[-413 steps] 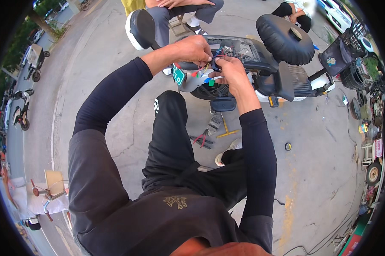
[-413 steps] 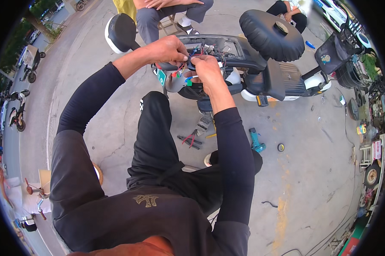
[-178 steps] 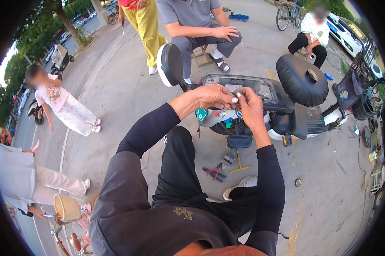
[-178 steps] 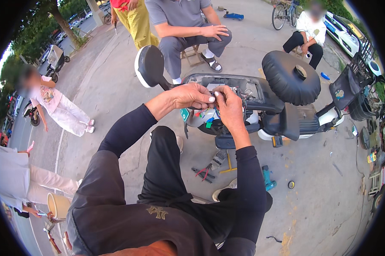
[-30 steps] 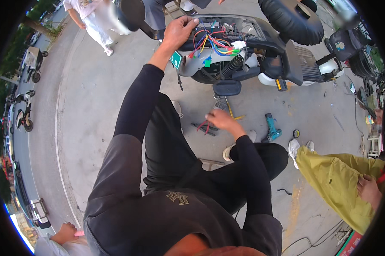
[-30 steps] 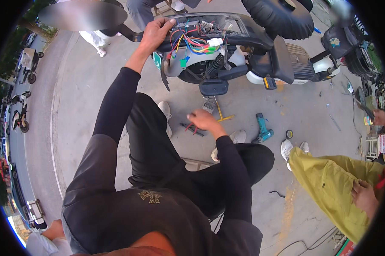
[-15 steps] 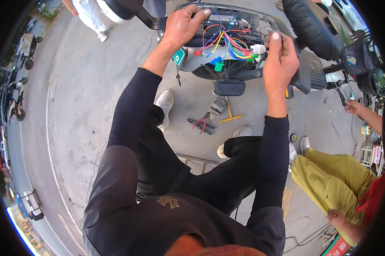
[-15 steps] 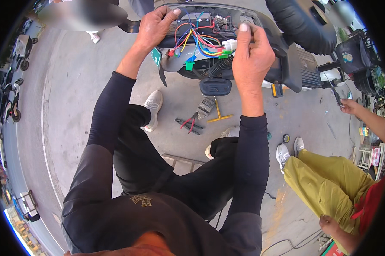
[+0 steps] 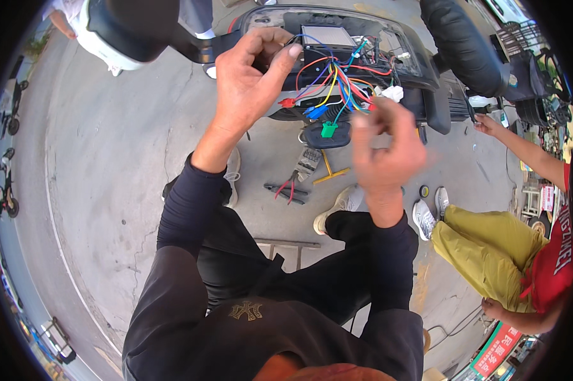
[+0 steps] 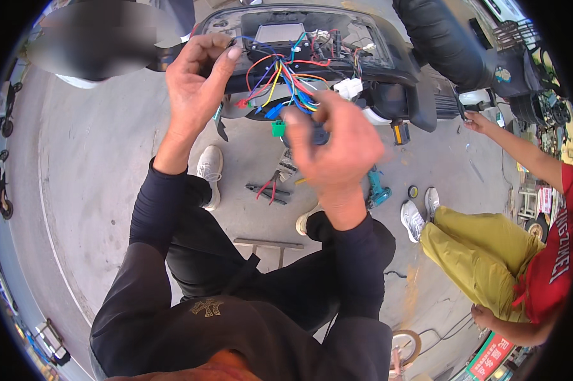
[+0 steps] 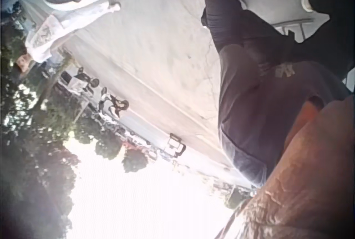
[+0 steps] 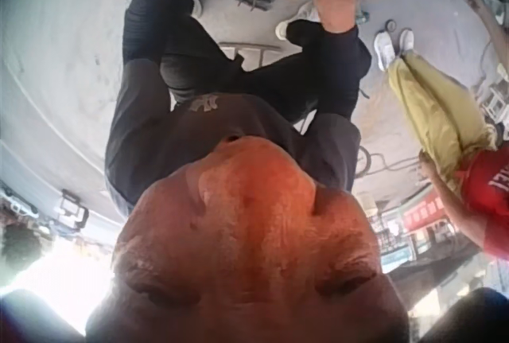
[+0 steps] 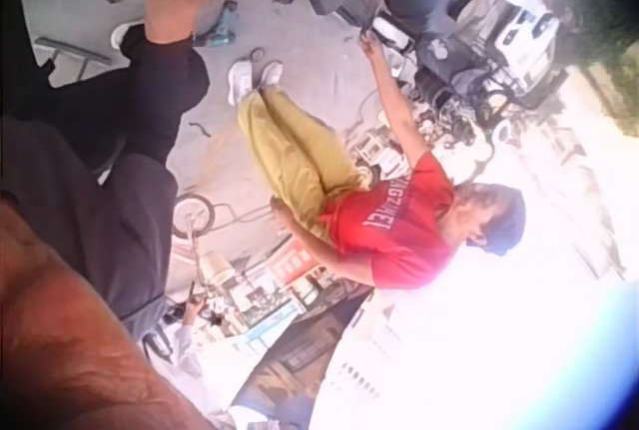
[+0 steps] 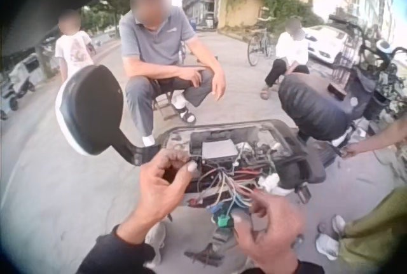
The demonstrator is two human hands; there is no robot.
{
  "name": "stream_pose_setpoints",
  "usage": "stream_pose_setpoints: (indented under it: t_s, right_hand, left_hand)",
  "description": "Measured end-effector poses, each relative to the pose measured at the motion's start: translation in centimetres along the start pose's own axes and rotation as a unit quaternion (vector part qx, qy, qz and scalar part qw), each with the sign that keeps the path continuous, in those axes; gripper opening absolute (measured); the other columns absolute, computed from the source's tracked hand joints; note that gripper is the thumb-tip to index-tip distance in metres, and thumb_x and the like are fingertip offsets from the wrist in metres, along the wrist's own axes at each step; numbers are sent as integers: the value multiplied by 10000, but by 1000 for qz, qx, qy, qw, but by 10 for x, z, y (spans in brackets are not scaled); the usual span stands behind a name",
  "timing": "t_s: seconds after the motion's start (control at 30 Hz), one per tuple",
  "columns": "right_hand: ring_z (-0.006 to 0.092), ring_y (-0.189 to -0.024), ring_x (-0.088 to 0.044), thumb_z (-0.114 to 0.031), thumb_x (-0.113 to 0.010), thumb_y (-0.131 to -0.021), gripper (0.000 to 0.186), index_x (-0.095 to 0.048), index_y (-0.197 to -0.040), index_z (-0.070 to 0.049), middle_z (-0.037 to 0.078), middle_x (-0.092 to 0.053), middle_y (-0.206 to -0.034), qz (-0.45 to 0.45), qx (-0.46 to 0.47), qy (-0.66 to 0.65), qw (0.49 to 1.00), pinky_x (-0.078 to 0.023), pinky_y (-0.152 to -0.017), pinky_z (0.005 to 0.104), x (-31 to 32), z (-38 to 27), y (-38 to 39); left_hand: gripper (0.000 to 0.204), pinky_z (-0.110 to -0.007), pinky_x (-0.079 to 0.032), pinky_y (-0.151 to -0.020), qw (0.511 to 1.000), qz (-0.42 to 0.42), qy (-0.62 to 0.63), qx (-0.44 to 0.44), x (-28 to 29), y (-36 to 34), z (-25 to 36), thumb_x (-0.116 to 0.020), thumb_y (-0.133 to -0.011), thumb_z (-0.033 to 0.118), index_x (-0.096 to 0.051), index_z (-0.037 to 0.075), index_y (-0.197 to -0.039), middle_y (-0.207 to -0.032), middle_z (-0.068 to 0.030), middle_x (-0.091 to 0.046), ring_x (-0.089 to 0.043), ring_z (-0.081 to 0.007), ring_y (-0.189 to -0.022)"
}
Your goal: The person repairs the wiring of an electric scooter. They strip the insulation from several colored wires using pliers and scissors, then twist the exposed ends together to form connections.
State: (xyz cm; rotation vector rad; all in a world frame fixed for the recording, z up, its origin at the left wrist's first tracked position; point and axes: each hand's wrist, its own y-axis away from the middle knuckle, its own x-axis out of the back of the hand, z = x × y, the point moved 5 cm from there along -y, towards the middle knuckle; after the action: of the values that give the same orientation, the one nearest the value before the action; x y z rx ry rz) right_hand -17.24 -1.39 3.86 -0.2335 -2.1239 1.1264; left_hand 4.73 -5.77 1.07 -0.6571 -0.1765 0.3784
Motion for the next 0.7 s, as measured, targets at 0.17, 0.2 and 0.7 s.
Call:
stream_pose_setpoints:
  t_s: [0.17, 0.2, 0.7]
  right_hand:
    - [187, -549, -574, -332, -838, -791, 414, -684, -1059, -57, 11, -580, -679, -32, 54, 146, 987, -449, -485, 300, -23, -30, -1]
    - [189, -542, -571, -328, -854, -776, 427, -685, -1067, -66, 4, -573, -673, -29, 64, 171, 983, -451, -485, 306, -25, -34, -1]
    - [166, -569, -563, -132, -692, -906, 86, -644, -895, -62, 28, -597, -709, 66, 34, -79, 994, -438, -531, 314, 3, -13, -3]
  left_hand:
    - [149, -216, -460, -570, 995, -29, -64, -67, 8, 9, 5, -765, -889, 92, -669, -1, -955, -716, -23, -649, -540, -51, -612]
    - [147, -239, -476, -605, 997, -40, -60, -32, 8, 9, 10, -763, -862, 78, -643, 6, -908, -756, -39, -648, -562, -97, -637]
    - [287, -398, -470, -870, 950, -17, -208, -232, -31, 4, 64, -791, -781, 160, -682, 43, -1020, -1119, -123, -645, -610, -301, -1002]
